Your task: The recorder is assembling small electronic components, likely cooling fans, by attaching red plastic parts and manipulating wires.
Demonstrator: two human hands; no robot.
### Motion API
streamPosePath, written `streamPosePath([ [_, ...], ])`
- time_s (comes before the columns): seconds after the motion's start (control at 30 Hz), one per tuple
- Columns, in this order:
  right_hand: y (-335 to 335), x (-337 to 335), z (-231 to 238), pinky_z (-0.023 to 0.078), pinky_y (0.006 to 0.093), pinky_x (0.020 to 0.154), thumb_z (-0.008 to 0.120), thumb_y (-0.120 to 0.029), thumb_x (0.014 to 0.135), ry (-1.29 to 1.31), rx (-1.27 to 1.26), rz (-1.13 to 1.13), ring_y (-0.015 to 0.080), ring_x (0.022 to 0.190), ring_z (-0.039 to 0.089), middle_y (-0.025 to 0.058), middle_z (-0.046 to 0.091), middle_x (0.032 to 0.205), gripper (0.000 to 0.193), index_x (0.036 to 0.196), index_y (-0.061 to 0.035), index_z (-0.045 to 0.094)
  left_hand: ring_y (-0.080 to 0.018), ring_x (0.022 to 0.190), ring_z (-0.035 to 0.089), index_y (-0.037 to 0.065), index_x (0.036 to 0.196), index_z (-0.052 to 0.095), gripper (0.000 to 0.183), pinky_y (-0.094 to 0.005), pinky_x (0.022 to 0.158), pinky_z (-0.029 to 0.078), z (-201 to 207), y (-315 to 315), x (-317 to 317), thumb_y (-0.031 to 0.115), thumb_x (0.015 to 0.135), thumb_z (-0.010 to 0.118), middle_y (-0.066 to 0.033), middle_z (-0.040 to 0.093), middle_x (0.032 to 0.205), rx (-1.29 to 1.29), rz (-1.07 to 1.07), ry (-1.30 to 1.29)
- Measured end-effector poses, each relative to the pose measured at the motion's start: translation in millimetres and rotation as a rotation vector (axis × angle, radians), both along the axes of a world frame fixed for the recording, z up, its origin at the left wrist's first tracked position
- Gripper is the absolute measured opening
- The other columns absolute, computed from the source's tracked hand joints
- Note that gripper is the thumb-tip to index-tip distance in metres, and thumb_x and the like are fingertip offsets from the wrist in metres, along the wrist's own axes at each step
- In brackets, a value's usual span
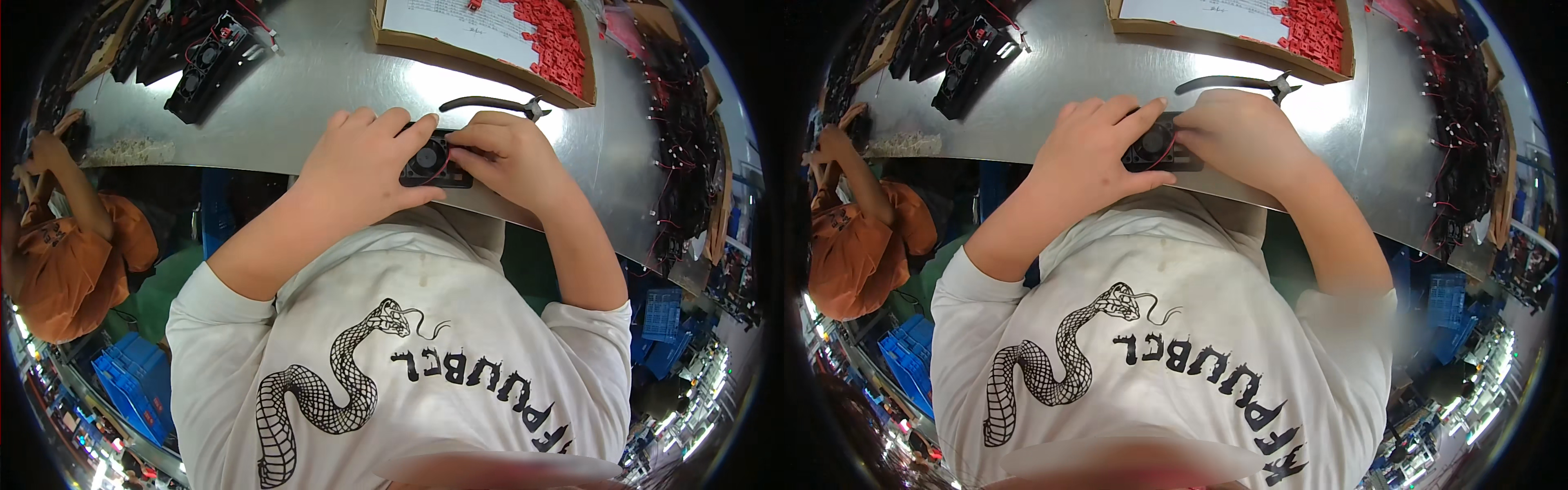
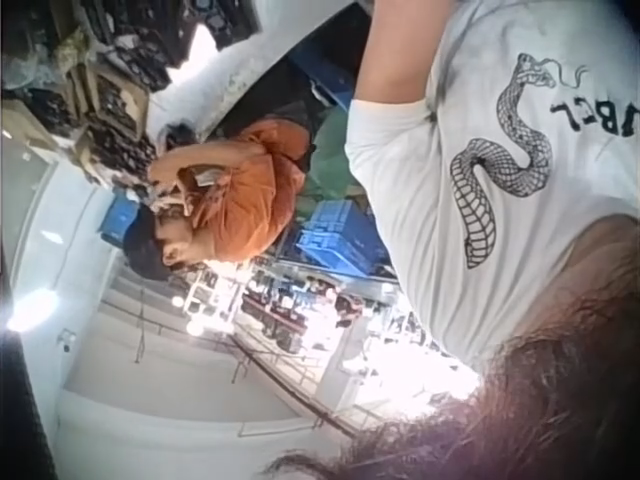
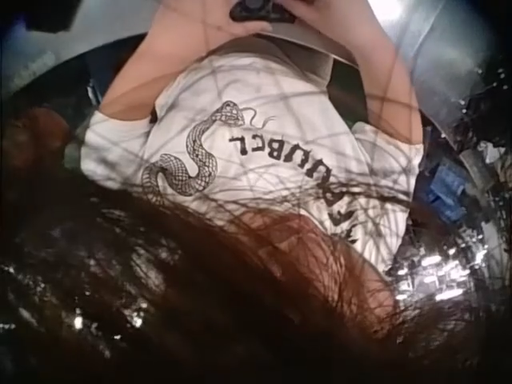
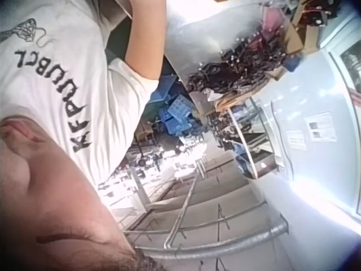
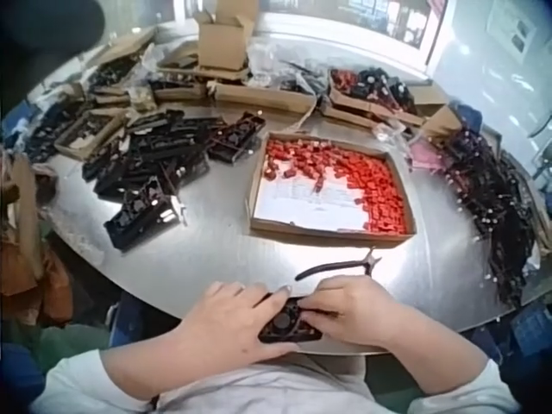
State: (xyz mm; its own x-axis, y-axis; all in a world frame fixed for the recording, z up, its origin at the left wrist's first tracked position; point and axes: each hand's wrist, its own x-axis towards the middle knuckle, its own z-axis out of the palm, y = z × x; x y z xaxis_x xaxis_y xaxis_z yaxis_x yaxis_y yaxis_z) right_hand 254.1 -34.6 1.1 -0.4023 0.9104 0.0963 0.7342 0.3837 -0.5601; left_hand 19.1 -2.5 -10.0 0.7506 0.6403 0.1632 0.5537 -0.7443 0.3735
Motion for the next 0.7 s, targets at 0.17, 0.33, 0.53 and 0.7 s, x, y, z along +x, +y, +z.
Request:
streamPosePath([
  [0.17, 6, 18, 25, 0.053, 0.0407, 0.083, 0.087, -0.021, 0.07, -0.123, -0.052, 0.082, 0.0309, 0.099, 0.064, 0.014, 0.066, 0.109, 0.054, 0.119, -0.0055, 0.071, -0.0278, 0.098, 0.062, 0.013, 0.134, 0.062, 0.074, -0.0416, 0.089, 0.044, 0, 1, -8, 0.055, 0.076, 0.08, -0.0061, 0.064, 0.109, 0.011, 0.015, 0.023],
  [0.33, -5, 55, -9, 0.049, 0.046, 0.105, 0.09, -0.037, 0.057, -0.468, 0.293, 0.118, 0.0337, 0.121, 0.058, 0.0134, 0.061, 0.122, 0.103, 0.146, -0.0057, 0.048, -0.03, 0.101, 0.062, 0.013, 0.135, 0.062, 0.074, -0.0423, 0.091, 0.044, 4, 8, -22, 0.054, 0.076, 0.08, -0.007, 0.065, 0.11, -0.016, 0.046, -0.004],
  [0.53, -22, 71, -27, 0.049, 0.0474, 0.093, 0.075, -0.049, 0.079, -0.024, 0.218, 0.168, 0.0348, 0.109, 0.059, 0.0171, 0.06, 0.117, 0.067, 0.124, -0.0007, 0.061, -0.0299, 0.099, 0.063, 0.013, 0.134, 0.063, 0.073, -0.0426, 0.091, 0.045, -2, 11, -12, 0.053, 0.076, 0.08, -0.0068, 0.065, 0.108, 0.014, 0.012, -0.003],
  [0.7, -9, 25, 38, 0.038, 0.0369, 0.069, 0.046, -0.069, 0.085, 1.168, -0.102, 0.211, 0.0227, 0.071, 0.048, 0.0091, 0.054, 0.082, 0.066, 0.094, -0.0043, 0.057, -0.0282, 0.094, 0.063, 0.014, 0.129, 0.064, 0.069, -0.0429, 0.088, 0.046, 2, 6, 13, 0.051, 0.074, 0.083, -0.006, 0.064, 0.103, 0.006, -0.035, 0.003],
])
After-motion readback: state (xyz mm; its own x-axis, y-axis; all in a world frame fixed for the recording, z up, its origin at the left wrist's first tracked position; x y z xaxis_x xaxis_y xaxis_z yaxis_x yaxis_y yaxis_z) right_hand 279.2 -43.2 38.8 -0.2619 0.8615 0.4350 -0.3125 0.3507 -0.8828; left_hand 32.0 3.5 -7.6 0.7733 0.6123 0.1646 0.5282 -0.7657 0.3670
